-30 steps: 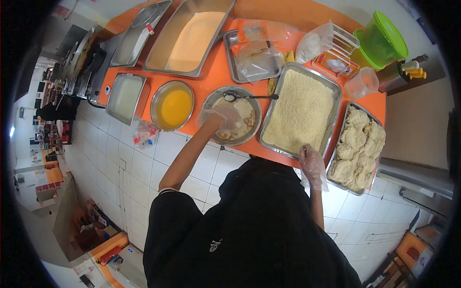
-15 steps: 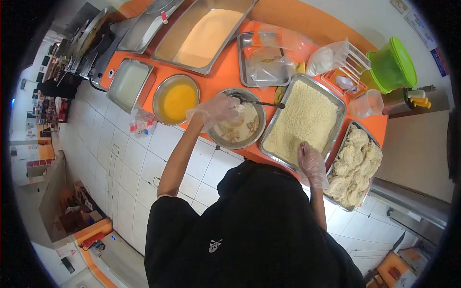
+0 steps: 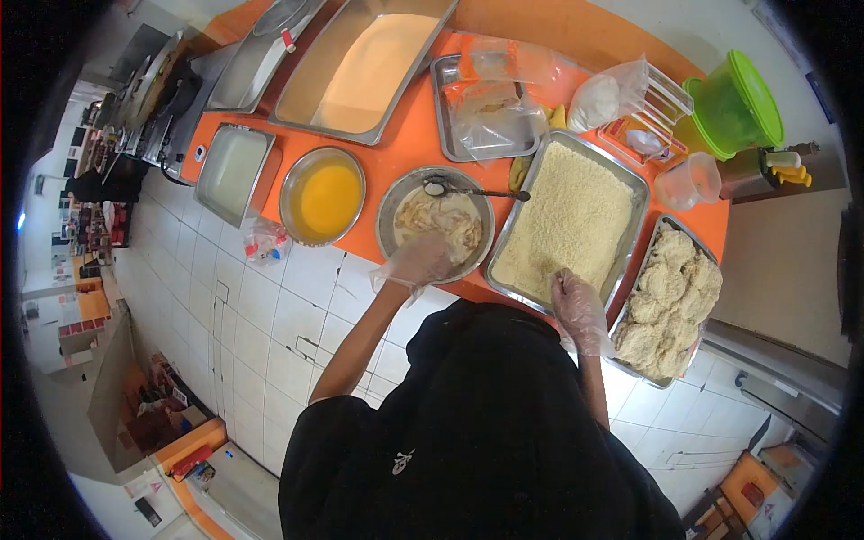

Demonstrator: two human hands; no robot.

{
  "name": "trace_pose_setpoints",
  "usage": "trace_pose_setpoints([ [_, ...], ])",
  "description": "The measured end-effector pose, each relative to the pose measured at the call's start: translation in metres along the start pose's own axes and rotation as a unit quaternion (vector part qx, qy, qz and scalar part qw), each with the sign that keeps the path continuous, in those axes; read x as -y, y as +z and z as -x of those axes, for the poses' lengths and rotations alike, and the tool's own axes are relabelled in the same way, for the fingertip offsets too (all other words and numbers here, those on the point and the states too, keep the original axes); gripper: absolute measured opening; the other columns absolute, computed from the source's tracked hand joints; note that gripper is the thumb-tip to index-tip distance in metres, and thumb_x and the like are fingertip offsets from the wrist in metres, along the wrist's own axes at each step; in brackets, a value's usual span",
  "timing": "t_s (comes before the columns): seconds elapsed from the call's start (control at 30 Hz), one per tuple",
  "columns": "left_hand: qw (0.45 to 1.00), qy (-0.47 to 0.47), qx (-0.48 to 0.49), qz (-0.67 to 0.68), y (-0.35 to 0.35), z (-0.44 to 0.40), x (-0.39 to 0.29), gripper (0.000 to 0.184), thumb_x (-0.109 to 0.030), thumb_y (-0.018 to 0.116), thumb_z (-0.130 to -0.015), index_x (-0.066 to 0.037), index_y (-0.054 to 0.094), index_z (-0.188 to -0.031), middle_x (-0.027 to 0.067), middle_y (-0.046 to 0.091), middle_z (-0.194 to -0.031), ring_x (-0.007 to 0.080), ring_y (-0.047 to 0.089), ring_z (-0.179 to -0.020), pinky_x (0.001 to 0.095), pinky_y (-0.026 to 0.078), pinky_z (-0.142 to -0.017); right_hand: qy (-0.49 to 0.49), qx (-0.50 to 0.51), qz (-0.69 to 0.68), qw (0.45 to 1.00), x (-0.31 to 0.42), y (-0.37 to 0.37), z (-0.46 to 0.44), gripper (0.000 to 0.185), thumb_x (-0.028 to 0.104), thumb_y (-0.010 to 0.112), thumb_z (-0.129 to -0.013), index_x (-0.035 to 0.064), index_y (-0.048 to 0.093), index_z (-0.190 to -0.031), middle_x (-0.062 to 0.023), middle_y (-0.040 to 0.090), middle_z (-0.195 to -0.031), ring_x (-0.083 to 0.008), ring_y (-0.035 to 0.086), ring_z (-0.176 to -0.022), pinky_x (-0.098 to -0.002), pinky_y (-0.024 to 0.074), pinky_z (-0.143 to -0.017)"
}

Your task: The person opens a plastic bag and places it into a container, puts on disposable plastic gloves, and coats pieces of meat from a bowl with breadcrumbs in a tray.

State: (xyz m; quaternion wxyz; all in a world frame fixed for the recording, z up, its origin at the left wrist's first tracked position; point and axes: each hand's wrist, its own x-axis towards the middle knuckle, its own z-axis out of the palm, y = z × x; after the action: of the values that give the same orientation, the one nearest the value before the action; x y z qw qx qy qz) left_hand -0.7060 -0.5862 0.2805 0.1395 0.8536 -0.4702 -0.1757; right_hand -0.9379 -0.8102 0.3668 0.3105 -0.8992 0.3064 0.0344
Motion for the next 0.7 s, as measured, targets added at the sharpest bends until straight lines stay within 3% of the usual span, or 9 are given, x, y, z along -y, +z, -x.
trace_pose_setpoints([
  [0.13, 0.998, 0.005, 0.063, 0.024, -0.043, -0.007, -0.017, 0.025, -0.023, 0.055, -0.081, -0.002, 0.064, -0.092, 0.0215, 0.065, -0.086, 0.0393, 0.064, -0.081, 0.0451, 0.051, -0.072, -0.012, -0.009, -0.01, 1.0, 0.007, -0.004, -0.002, 0.023, 0.022, 0.051, -0.095, 0.0012, 0.056, -0.086, -0.0262, 0.061, -0.078, -0.0443, 0.061, -0.078, -0.0529, 0.0447, -0.068],
  [0.2, 0.979, -0.041, 0.042, 0.197, -0.06, -0.007, -0.022, 0.028, -0.023, 0.054, -0.083, -0.001, 0.064, -0.097, 0.0242, 0.065, -0.09, 0.0394, 0.064, -0.086, 0.0441, 0.05, -0.077, -0.007, -0.01, -0.009, 1.0, 0.008, -0.004, -0.002, 0.023, 0.022, 0.051, -0.095, 0.0014, 0.056, -0.086, -0.0261, 0.061, -0.077, -0.0443, 0.061, -0.078, -0.0527, 0.0449, -0.068],
  [0.33, 0.924, -0.108, 0.004, 0.367, -0.068, -0.004, -0.026, 0.03, -0.025, 0.056, -0.084, -0.002, 0.065, -0.101, 0.0254, 0.065, -0.093, 0.0382, 0.064, -0.089, 0.0421, 0.049, -0.079, -0.011, -0.021, -0.01, 1.0, 0.004, -0.003, -0.003, 0.021, 0.022, 0.051, -0.094, 0.0029, 0.058, -0.087, -0.0256, 0.061, -0.077, -0.0442, 0.061, -0.078, -0.0526, 0.0457, -0.067],
  [0.4, 0.937, -0.219, -0.089, 0.259, -0.054, -0.006, -0.025, 0.028, -0.023, 0.058, -0.083, -0.002, 0.066, -0.1, 0.024, 0.067, -0.093, 0.0378, 0.065, -0.09, 0.0419, 0.05, -0.079, -0.009, -0.019, -0.005, 1.0, 0.006, -0.002, -0.001, 0.021, 0.022, 0.051, -0.094, 0.0034, 0.058, -0.088, -0.0255, 0.062, -0.078, -0.0441, 0.061, -0.078, -0.0525, 0.046, -0.067],
  [0.43, 0.937, -0.219, -0.088, 0.257, -0.05, -0.004, -0.022, 0.028, -0.023, 0.058, -0.083, -0.002, 0.066, -0.1, 0.024, 0.067, -0.093, 0.0378, 0.065, -0.09, 0.0419, 0.05, -0.079, 0.001, -0.006, -0.005, 1.0, 0.009, -0.004, 0.0, 0.022, 0.023, 0.051, -0.095, 0.0024, 0.059, -0.091, -0.0258, 0.062, -0.08, -0.044, 0.062, -0.08, -0.0521, 0.0457, -0.068],
  [0.5, 0.971, -0.188, -0.084, 0.118, -0.041, -0.004, -0.017, 0.025, -0.022, 0.058, -0.084, -0.003, 0.068, -0.096, 0.0233, 0.067, -0.09, 0.037, 0.065, -0.091, 0.0428, 0.05, -0.081, 0.013, 0.006, -0.004, 1.0, 0.013, -0.003, 0.003, 0.023, 0.023, 0.051, -0.095, 0.0014, 0.059, -0.095, -0.0261, 0.063, -0.083, -0.0439, 0.062, -0.083, -0.0517, 0.0454, -0.069],
  [0.53, 0.972, -0.187, -0.084, 0.119, -0.03, -0.006, -0.011, 0.025, -0.022, 0.058, -0.084, -0.003, 0.068, -0.096, 0.0233, 0.067, -0.09, 0.037, 0.065, -0.091, 0.0428, 0.05, -0.081, 0.008, 0.006, -0.001, 1.0, 0.014, -0.002, 0.004, 0.023, 0.023, 0.051, -0.095, 0.0015, 0.059, -0.095, -0.0262, 0.063, -0.082, -0.0441, 0.062, -0.083, -0.0519, 0.0455, -0.069],
  [0.6, 0.969, -0.24, -0.041, -0.029, -0.006, -0.01, 0.005, 0.02, -0.02, 0.06, -0.082, -0.003, 0.069, -0.09, 0.0223, 0.068, -0.089, 0.0376, 0.066, -0.091, 0.0451, 0.052, -0.082, 0.002, 0.006, 0.003, 1.0, 0.015, 0.0, 0.006, 0.023, 0.023, 0.051, -0.095, 0.0015, 0.059, -0.095, -0.0263, 0.063, -0.082, -0.0443, 0.062, -0.082, -0.052, 0.0456, -0.069],
  [0.7, 0.963, -0.244, -0.074, -0.086, 0.006, -0.011, 0.021, 0.019, -0.019, 0.061, -0.08, -0.003, 0.07, -0.084, 0.0214, 0.068, -0.086, 0.0375, 0.067, -0.086, 0.0461, 0.053, -0.078, -0.013, -0.008, 0.005, 1.0, 0.015, 0.004, 0.007, 0.021, 0.021, 0.051, -0.094, 0.0021, 0.061, -0.091, -0.0256, 0.064, -0.081, -0.043, 0.063, -0.078, -0.0526, 0.0478, -0.069],
])
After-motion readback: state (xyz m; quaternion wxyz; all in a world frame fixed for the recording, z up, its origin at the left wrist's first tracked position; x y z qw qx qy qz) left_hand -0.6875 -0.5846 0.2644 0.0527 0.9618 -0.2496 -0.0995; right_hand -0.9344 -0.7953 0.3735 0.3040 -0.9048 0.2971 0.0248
